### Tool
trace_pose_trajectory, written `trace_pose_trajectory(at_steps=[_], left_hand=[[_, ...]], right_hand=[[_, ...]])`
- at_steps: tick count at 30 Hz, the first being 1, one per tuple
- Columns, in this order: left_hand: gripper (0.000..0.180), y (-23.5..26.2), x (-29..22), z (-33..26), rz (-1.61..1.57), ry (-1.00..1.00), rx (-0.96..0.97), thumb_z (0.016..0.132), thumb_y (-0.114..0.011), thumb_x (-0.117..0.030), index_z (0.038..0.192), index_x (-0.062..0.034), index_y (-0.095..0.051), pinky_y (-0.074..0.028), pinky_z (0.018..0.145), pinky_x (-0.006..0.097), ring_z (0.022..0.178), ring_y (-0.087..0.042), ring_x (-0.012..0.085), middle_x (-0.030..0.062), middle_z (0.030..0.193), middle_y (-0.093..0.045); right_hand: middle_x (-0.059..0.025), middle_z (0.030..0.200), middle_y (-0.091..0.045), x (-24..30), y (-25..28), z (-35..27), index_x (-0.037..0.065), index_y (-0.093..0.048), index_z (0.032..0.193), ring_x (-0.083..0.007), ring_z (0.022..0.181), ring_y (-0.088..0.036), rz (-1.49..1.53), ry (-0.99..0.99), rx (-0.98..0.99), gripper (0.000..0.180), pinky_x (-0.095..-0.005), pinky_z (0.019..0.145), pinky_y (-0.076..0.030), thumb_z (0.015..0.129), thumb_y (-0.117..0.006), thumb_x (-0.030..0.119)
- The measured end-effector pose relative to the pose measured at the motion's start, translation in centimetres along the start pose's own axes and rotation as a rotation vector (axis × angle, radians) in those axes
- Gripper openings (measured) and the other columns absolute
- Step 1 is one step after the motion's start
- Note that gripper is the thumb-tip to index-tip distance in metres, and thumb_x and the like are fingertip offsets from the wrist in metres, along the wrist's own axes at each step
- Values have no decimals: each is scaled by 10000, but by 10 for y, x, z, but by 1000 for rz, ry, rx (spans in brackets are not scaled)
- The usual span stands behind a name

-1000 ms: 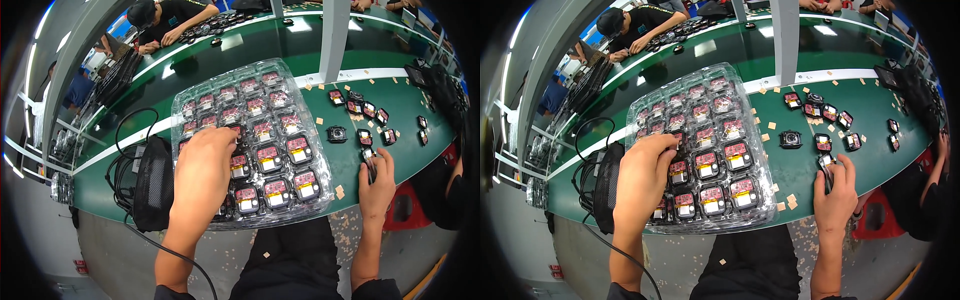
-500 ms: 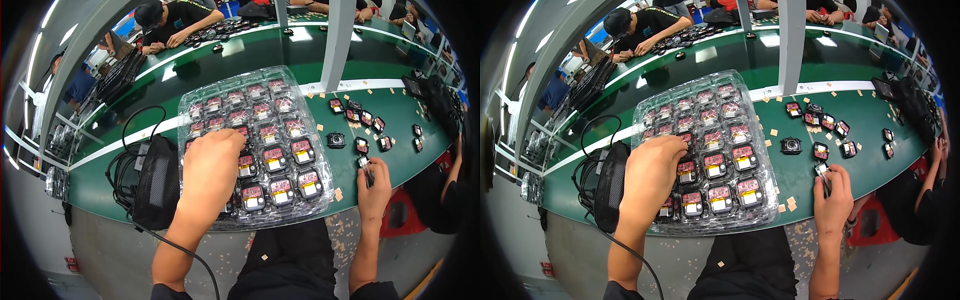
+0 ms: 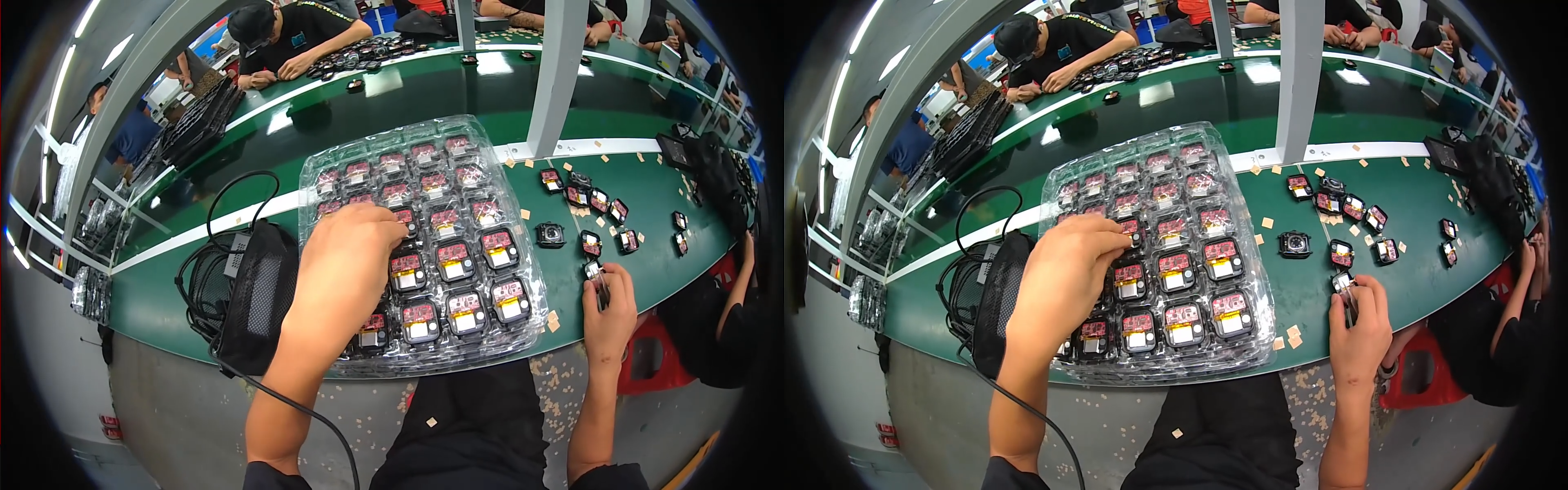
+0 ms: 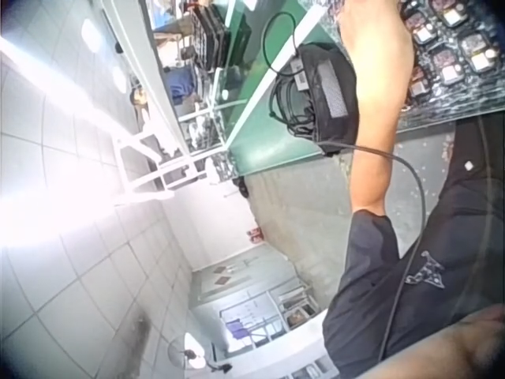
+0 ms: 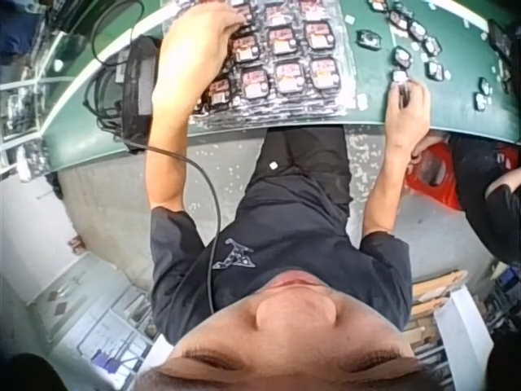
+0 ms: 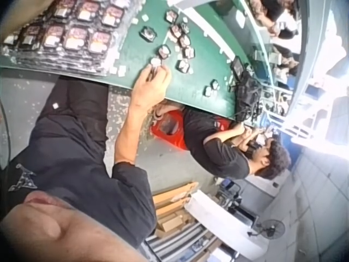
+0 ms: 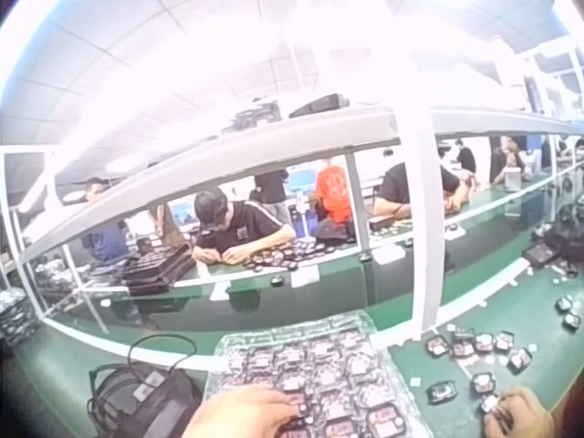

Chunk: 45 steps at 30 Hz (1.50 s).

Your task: Manually assemble and inspect smart watch or electronic components at a production line bench.

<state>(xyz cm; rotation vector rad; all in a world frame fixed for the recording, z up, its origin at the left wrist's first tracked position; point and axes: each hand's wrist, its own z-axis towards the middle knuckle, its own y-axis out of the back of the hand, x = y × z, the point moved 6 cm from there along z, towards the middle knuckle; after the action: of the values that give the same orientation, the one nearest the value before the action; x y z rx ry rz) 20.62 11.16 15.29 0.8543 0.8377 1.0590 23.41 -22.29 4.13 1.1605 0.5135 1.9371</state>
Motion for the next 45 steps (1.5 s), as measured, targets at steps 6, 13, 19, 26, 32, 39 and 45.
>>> trace_pose_trajectory(at_steps=[6,13,19,26,32,39,45], left_hand=[[253,21,10,-17,44,235,-188,880,-557,74,1077,37,-712,-548,875,433,1000,-692,399,210,1087,-726],[305,6,15,-28,39,217,-31,879,-539,69,1131,41,-708,-518,1001,456,1124,-658,408,234,1201,-694],[289,1,19,-31,107,138,-6,908,-573,43,1163,14,-706,-523,986,465,1127,-656,399,231,1227,-683],[372,24,-21,-33,77,133,-273,812,-669,72,1179,9,-683,-514,1025,461,1159,-645,397,191,1249,-660],[304,0,-111,-78,-186,-331,-235,785,-792,-19,1083,-10,-733,-595,900,473,1049,-707,386,220,1156,-685],[716,-54,-143,-124,-1316,246,163,903,-779,-153,1474,94,-426,-546,1019,397,1263,-608,345,274,1425,-527],[627,-79,-143,-156,-1698,448,-51,934,-754,-172,1428,86,-467,-493,1085,441,1321,-551,360,231,1454,-460]], right_hand=[[-142,1175,-670,4,0,2,-8,-608,951,-261,804,-694,24,13,6,152,-361,718,-549,860,-728,14],[-130,1167,-675,5,0,2,-3,-610,937,-274,816,-688,-2,32,-11,148,-367,719,-543,855,-731,18],[-136,1159,-674,4,3,2,-5,-610,915,-278,829,-683,31,12,-8,144,-365,725,-539,849,-736,11],[-148,1184,-652,5,17,-7,-7,-586,890,-101,660,-598,231,30,0,232,-250,525,-477,780,-785,-53],[-198,1170,-668,31,45,-35,50,-565,865,-119,705,-626,378,92,27,357,-251,578,-495,698,-877,0],[-254,1152,-697,78,41,-68,55,-610,891,-135,725,-659,996,308,536,419,-243,603,-530,690,-965,154],[-196,1122,-678,91,24,-83,41,-604,1017,-229,838,-656,997,313,557,543,-278,646,-544,696,-943,318]])
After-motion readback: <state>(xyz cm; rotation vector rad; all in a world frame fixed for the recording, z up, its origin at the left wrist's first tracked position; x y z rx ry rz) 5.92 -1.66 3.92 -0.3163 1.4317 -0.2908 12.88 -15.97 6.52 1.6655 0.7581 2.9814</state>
